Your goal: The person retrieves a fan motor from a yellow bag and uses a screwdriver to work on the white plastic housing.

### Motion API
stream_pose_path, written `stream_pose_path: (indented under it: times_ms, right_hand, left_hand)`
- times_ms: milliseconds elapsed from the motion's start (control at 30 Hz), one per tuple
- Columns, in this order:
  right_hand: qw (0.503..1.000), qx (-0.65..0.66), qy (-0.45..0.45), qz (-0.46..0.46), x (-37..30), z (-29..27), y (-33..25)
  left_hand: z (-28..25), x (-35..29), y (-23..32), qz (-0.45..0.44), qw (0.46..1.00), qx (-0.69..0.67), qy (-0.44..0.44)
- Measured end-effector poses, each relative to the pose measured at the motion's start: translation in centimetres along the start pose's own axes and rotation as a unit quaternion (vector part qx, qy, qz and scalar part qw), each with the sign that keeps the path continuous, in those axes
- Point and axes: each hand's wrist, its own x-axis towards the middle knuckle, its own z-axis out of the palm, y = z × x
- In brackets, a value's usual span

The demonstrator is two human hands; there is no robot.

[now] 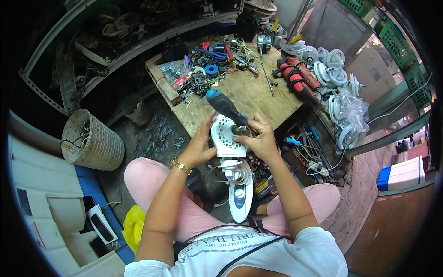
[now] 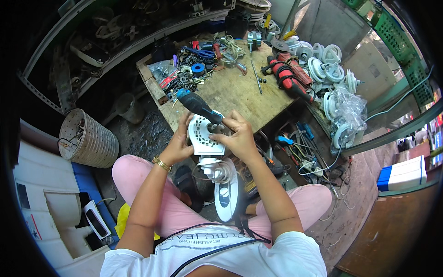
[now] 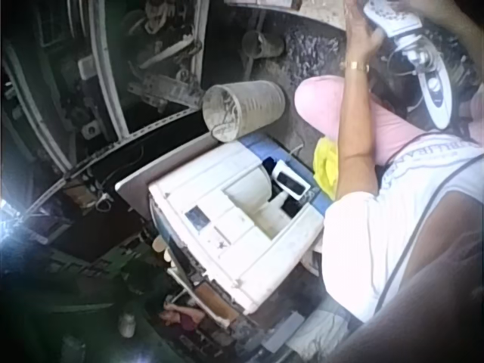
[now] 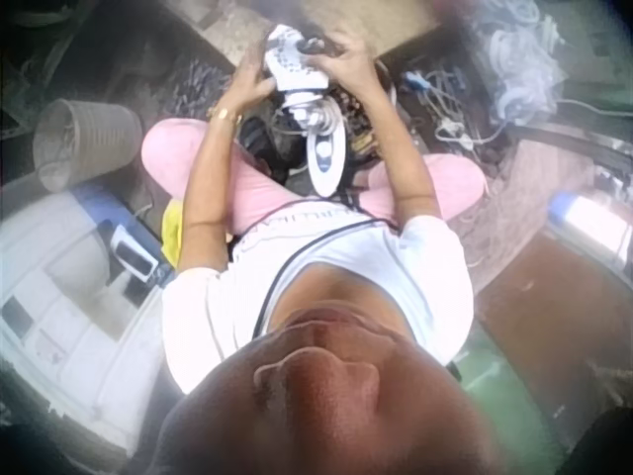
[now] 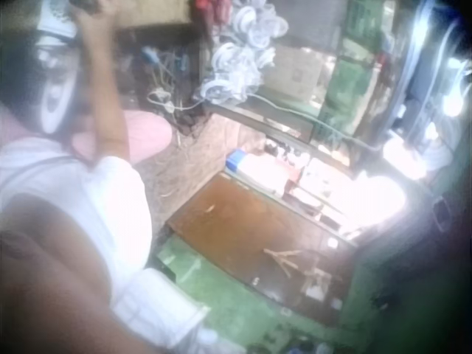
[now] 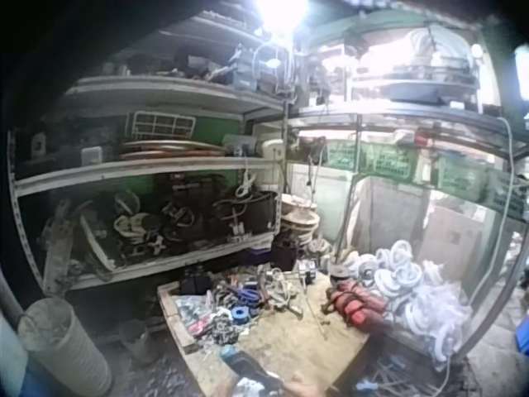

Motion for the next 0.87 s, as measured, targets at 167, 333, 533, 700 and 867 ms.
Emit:
stream_pose_path:
  times_ms: [167, 333, 533, 700, 867]
  right_hand:
    - [0.999, 0.034, 0.014, 0.002, 0.3, -0.5, -0.4]
    - [0.923, 0.345, 0.149, -0.081, 0.4, -3.5, -2.1]
    - [0.866, 0.415, 0.192, -0.203, 2.6, -1.1, -6.4]
    - [0.861, 0.422, 0.191, -0.21, 2.8, -0.6, -6.0]
    - [0.869, 0.413, 0.184, -0.199, 2.7, -0.4, -5.5]
  left_hand:
    - [-0.6, 0.4, 0.5, 0.033, 0.996, 0.072, -0.029]
    - [-0.6, 0.2, 1.0, 0.006, 0.999, 0.036, -0.009]
    - [-0.7, 0.2, 0.6, 0.005, 0.999, 0.052, -0.001]
    - [-0.7, 0.3, 0.7, 0.003, 0.998, 0.055, 0.0]
    - [-0.9, 0.2, 0.8, 0.004, 0.998, 0.058, -0.016]
